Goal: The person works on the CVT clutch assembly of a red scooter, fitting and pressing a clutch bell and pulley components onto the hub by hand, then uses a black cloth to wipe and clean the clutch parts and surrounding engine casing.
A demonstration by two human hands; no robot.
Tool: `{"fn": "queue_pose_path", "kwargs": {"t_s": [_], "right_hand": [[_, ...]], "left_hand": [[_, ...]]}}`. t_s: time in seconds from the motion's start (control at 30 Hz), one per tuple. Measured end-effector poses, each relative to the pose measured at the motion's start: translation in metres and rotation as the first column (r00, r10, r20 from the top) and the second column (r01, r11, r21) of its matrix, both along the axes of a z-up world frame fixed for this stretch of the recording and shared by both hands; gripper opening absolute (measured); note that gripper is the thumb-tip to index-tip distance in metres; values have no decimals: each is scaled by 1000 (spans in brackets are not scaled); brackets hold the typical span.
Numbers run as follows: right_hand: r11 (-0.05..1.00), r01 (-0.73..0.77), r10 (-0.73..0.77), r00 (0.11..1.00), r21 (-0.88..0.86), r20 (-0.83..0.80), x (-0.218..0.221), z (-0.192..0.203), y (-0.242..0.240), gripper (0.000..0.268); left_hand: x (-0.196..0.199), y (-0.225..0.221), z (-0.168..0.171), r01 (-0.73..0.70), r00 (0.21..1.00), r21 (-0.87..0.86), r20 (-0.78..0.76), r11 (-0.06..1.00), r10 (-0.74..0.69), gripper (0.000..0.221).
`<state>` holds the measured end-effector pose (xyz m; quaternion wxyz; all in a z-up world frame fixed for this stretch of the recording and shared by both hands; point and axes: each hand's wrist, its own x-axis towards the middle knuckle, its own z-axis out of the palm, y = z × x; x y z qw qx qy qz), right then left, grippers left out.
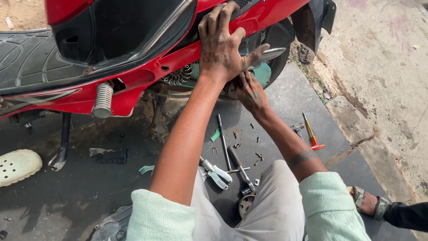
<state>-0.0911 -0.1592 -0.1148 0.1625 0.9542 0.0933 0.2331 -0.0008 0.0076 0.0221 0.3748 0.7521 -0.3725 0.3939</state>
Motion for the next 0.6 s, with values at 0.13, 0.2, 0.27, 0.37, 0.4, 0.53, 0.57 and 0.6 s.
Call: {"fn": "queue_pose_path", "kwargs": {"t_s": [0.13,0.2,0.27,0.37,0.4,0.53,0.57,0.6], "right_hand": [[994,46,-33,991,104,-127,-3,7,4,33],[987,-125,132,988,-97,74,12,16,12,43],[863,417,-236,831,284,-503,16,28,5,28],[991,-46,32,993,-126,-110,5,0,14,45],[991,-41,27,994,-131,-105,14,5,4,45],[970,108,-32,945,219,-324,16,-10,7,44],[975,-76,127,962,208,-242,12,-19,16,55],[975,-77,127,963,210,-236,20,-20,15,55]], "left_hand": [[-1,2,2,-12,998,62,-64,998,16,78],[7,5,4,-27,999,65,-38,998,30,77],[0,6,-6,-18,1000,46,0,999,18,77],[2,5,7,-23,999,60,-23,998,25,77],[2,3,9,-19,1000,56,-18,998,20,77],[0,6,7,-17,997,80,-76,997,23,77],[1,6,8,-10,998,81,-68,997,16,78],[3,4,9,-10,998,84,-62,996,15,78]]}}
